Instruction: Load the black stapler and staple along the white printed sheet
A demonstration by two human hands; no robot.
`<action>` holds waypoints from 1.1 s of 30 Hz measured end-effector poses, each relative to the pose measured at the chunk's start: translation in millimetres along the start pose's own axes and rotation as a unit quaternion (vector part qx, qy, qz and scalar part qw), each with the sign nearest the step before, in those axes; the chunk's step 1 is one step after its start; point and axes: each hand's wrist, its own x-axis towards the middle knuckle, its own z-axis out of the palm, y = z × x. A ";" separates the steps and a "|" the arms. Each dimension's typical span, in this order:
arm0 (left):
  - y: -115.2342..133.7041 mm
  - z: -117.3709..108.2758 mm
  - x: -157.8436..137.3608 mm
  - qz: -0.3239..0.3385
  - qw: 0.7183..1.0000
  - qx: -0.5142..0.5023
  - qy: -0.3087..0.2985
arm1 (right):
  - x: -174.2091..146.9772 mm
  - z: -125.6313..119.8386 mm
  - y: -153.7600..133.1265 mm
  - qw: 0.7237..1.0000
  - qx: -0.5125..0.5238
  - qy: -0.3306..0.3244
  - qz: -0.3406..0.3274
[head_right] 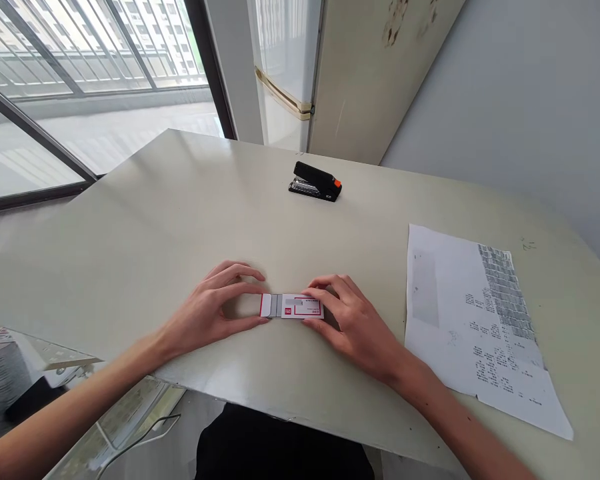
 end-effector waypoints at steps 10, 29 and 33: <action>1.5 3.4 4.5 -0.036 0.998 -0.051 -0.018 | 15.1 11.3 -12.8 1.000 -0.006 0.005 -0.017; 15.7 -4.7 -8.2 -0.099 0.994 0.027 0.032 | 18.1 21.8 -10.6 0.999 0.010 0.050 -0.019; 26.1 -0.5 -12.4 -0.132 0.989 0.041 0.053 | 17.9 22.5 -11.6 0.998 0.008 0.060 -0.016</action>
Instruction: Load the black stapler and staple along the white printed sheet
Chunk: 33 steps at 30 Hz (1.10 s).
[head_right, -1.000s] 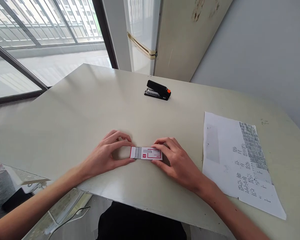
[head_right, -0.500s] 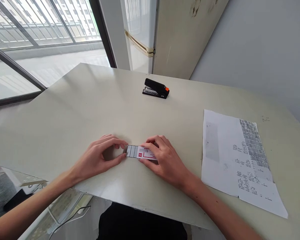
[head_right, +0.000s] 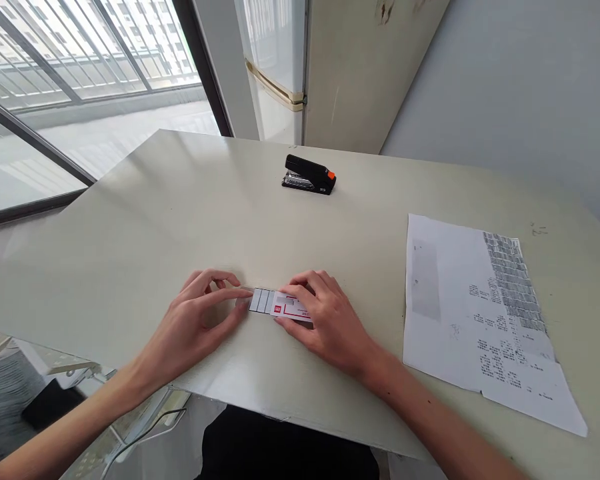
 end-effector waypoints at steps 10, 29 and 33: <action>26.8 20.2 -15.3 -0.077 0.995 -0.058 -0.021 | -2.2 8.3 -3.1 0.999 -0.005 0.038 0.001; 26.3 29.0 -6.5 -0.088 0.992 -0.057 0.069 | -2.7 11.0 -5.8 0.998 -0.033 0.053 -0.001; 27.7 33.2 -4.0 -0.080 0.989 -0.062 0.106 | -2.9 11.2 -5.8 0.998 -0.038 0.053 -0.006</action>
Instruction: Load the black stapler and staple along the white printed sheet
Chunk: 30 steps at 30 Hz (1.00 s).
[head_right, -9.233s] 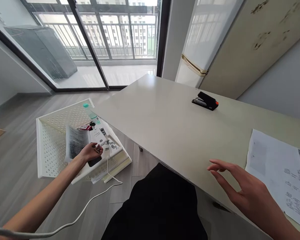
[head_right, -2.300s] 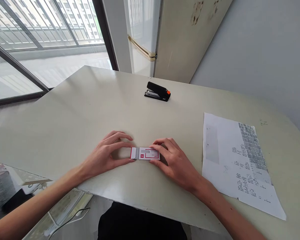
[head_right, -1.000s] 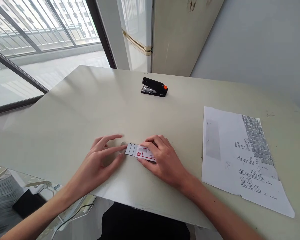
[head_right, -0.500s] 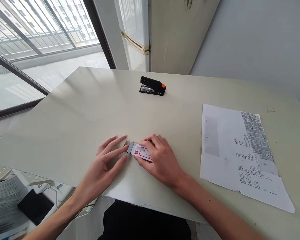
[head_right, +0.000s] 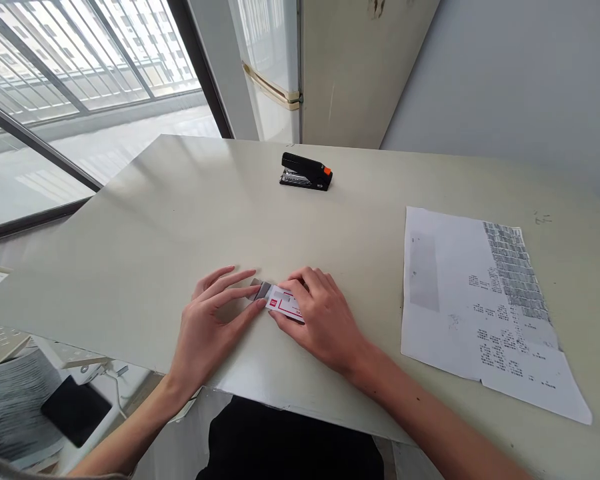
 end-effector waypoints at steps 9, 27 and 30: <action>-0.7 -16.2 5.2 0.051 0.998 -0.030 0.034 | -0.1 0.0 1.3 1.000 0.003 -0.004 -0.002; -17.5 -40.1 48.0 0.246 0.963 0.083 -0.071 | 0.7 -1.1 -0.5 1.000 0.009 -0.011 0.004; -10.2 -40.6 39.6 0.312 0.934 0.075 -0.155 | 0.5 -0.8 0.3 1.000 0.006 -0.008 0.001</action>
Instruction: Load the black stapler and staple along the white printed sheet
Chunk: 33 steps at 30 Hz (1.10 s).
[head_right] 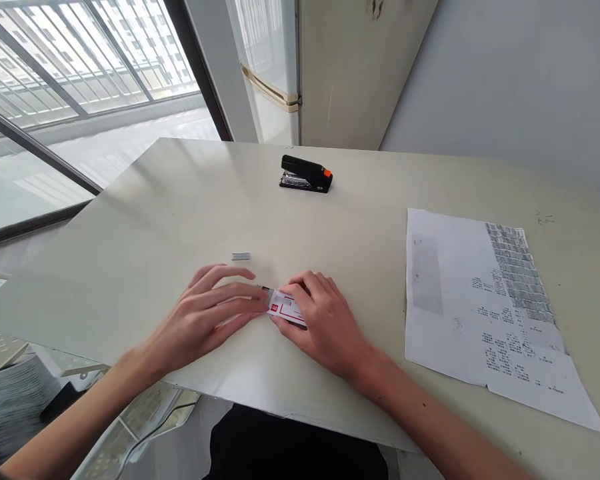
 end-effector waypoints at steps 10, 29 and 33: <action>12.0 15.5 -8.3 -0.172 0.982 0.069 0.024 | -0.1 0.9 0.6 1.000 -0.003 0.007 -0.007; 47.4 42.2 -9.5 -0.369 0.924 -0.064 0.080 | -1.7 4.3 0.1 0.999 -0.035 0.026 -0.029; 48.0 40.2 -6.5 -0.421 0.893 -0.140 0.074 | -1.4 4.0 0.1 0.998 -0.040 0.030 -0.033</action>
